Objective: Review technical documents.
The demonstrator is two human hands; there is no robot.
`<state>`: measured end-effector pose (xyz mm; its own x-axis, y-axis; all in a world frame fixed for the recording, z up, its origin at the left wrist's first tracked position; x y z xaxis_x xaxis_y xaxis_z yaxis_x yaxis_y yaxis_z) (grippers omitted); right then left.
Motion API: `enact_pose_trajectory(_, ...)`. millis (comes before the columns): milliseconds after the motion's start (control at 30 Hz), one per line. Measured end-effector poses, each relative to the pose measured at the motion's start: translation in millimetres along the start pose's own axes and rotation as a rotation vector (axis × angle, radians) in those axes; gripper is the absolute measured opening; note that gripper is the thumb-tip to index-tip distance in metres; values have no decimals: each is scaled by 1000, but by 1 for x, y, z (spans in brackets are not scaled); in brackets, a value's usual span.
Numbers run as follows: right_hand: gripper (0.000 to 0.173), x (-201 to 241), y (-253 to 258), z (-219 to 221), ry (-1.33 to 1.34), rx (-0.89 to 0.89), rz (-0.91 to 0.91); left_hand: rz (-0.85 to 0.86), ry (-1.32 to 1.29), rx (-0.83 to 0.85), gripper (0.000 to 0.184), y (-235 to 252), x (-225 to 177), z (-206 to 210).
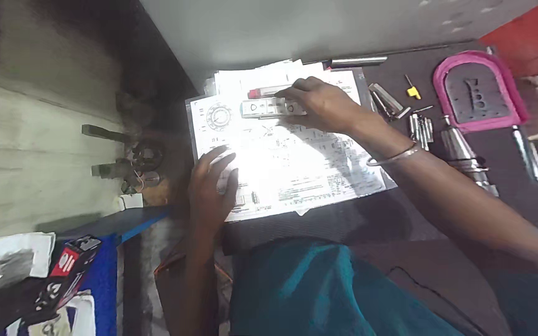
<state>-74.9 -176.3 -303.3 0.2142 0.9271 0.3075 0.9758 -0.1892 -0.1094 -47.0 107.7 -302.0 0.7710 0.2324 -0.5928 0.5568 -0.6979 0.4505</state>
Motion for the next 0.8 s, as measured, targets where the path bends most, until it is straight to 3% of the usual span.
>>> enact_pose_trajectory(167,62,-19,-23,-15,1,55,62,-58,67,-44,32,-4,24,-30)
enact_pose_trajectory(333,40,-44,-42,-53,-120,69,152,-131,71,-73,33,-20,45,-48)
enact_pose_trajectory(567,39,-53,-34,-53,-155,126,230,-174,0,-43,35,-33,59,-31)
enact_pose_trajectory(700,41,-55,-52,-91,-248,35,366,-214,-20,-41,37,-38,67,-31)
enact_pose_trajectory(800,44,-33,-50,-109,-222,-61,277,-230,-33,-36,39,-41,76,-27)
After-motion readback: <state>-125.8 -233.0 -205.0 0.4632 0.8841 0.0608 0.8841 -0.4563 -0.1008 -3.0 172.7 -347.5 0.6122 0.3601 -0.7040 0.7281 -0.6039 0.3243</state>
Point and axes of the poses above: each hand's wrist, its own y-axis towards the middle knuckle, its own z-axis out of the palm, x = y × z, the point moved 8 cm from there along y, towards the middle knuckle, and after that the axes turned 11 degrees about z, right-handed, at the moved point
